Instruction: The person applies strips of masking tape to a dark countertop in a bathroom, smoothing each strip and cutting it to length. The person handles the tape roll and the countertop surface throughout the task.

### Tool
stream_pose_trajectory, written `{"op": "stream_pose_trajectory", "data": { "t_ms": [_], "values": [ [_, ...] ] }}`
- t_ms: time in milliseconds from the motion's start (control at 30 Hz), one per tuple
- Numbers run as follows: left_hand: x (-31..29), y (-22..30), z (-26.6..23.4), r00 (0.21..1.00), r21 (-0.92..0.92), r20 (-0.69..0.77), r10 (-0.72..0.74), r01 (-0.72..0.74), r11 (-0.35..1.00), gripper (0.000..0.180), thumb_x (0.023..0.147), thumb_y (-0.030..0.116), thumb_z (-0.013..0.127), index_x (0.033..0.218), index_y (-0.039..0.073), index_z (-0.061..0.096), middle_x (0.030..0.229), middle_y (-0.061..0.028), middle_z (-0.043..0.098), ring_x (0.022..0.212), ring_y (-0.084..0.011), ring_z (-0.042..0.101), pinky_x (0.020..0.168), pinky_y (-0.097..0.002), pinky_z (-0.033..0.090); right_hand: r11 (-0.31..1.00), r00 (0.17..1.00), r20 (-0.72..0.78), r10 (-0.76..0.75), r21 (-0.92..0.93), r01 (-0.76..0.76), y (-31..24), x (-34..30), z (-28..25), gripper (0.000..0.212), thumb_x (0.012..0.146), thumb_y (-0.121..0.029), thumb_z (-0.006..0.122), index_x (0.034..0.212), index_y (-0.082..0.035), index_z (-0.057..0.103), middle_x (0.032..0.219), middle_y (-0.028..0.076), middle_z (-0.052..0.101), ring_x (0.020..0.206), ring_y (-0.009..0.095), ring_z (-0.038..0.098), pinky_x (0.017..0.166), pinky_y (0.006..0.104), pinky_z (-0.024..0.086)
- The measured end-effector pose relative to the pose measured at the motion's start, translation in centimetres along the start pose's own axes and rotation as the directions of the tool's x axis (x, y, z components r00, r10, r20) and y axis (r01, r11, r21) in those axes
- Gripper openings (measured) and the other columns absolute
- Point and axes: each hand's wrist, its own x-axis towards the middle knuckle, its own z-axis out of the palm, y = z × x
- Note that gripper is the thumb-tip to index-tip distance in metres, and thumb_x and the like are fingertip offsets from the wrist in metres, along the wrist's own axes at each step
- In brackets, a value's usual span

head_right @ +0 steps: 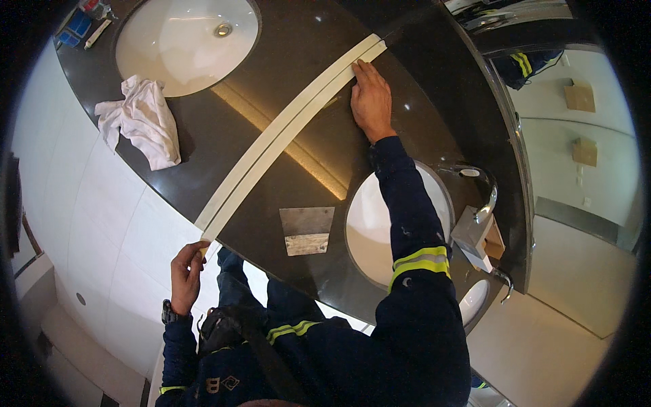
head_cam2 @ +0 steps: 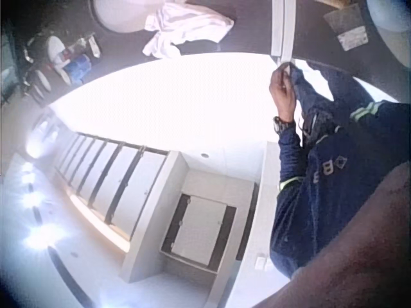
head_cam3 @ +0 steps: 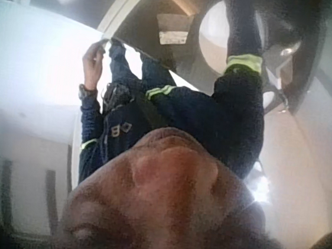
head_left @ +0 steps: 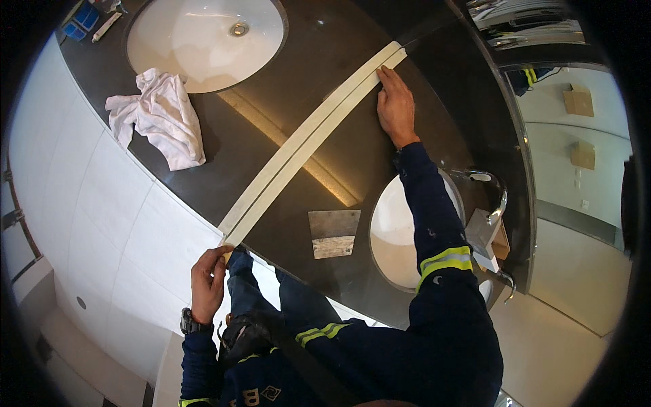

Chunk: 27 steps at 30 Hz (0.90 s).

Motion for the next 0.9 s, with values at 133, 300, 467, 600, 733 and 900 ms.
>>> {"op": "stream_pose_trajectory", "data": {
  "t_ms": [133, 300, 467, 600, 733, 900],
  "values": [
    [0.1, 0.1, -0.2, 0.999, -0.001, 0.040, -0.005, 0.005, 1.000, 0.024, 0.105, 0.004, 0.051, 0.117, -0.002, 0.071, 0.096, -0.0121, 0.070, 0.077, -0.0171, 0.062, 0.074, -0.0313, 0.051, 0.995, 0.997, -0.017, 0.070, -0.076, -0.071, 2.4, 1.9, 0.2, 0.049, 0.091, -0.005, 0.058, 0.140, -0.007, 0.062, 0.148, 0.014, 0.059, 0.137, 0.037, 0.053, 0.115, 0.0476, 0.041],
    [-0.4, -2.6, -0.6, 0.993, 0.070, -0.024, 0.113, -0.111, 0.991, 0.023, 0.104, 0.006, 0.053, 0.118, -0.001, 0.070, 0.097, -0.0144, 0.072, 0.085, -0.0211, 0.068, 0.078, -0.0335, 0.053, 0.981, 0.993, 0.012, 0.113, -0.161, -0.110, 5.5, 5.9, 2.0, 0.044, 0.093, -0.012, 0.058, 0.136, -0.012, 0.067, 0.119, 0.023, 0.069, 0.111, 0.042, 0.065, 0.096, 0.0534, 0.054],
    [0.3, -0.4, -1.1, 0.999, -0.006, 0.000, 0.044, -0.044, 0.999, 0.036, 0.105, 0.011, 0.056, 0.140, 0.002, 0.057, 0.095, -0.0111, 0.073, 0.077, -0.0151, 0.064, 0.074, -0.0308, 0.053, 0.996, 1.000, -0.016, 0.024, -0.084, -0.025, 6.7, 4.4, 2.0, 0.045, 0.096, -0.010, 0.052, 0.139, -0.003, 0.063, 0.131, 0.024, 0.067, 0.124, 0.041, 0.060, 0.110, 0.0484, 0.046],
    [0.6, -0.8, -1.7, 0.997, -0.058, 0.073, -0.038, 0.043, 0.997, 0.043, 0.105, 0.017, 0.059, 0.146, 0.004, 0.054, 0.094, -0.0129, 0.075, 0.076, -0.0130, 0.065, 0.073, -0.0296, 0.053, 0.996, 0.996, -0.067, 0.061, -0.067, -0.066, 5.7, 3.9, 2.2, 0.046, 0.100, -0.014, 0.051, 0.144, -0.005, 0.059, 0.147, 0.021, 0.058, 0.137, 0.038, 0.053, 0.117, 0.0461, 0.040],
    [1.4, 0.1, -1.7, 0.976, -0.024, 0.167, -0.141, 0.147, 0.989, 0.047, 0.104, 0.025, 0.063, 0.144, 0.001, 0.056, 0.092, -0.0129, 0.077, 0.074, -0.0140, 0.070, 0.068, -0.0285, 0.055, 0.996, 0.995, -0.055, -0.082, 0.036, 0.084, 1.3, 0.7, 1.9, 0.047, 0.102, -0.016, 0.050, 0.147, -0.006, 0.057, 0.154, 0.021, 0.051, 0.144, 0.039, 0.046, 0.121, 0.0470, 0.035],
    [2.7, 0.4, -1.5, 0.942, -0.124, 0.286, -0.177, 0.220, 0.968, 0.043, 0.103, 0.018, 0.060, 0.139, -0.005, 0.058, 0.094, -0.0130, 0.076, 0.078, -0.0157, 0.074, 0.068, -0.0277, 0.060, 0.983, 0.988, 0.009, -0.154, 0.102, 0.152, -3.8, -2.8, 0.2, 0.047, 0.104, -0.015, 0.050, 0.150, -0.014, 0.056, 0.157, 0.016, 0.049, 0.146, 0.038, 0.044, 0.122, 0.0480, 0.034]
  ]
}}
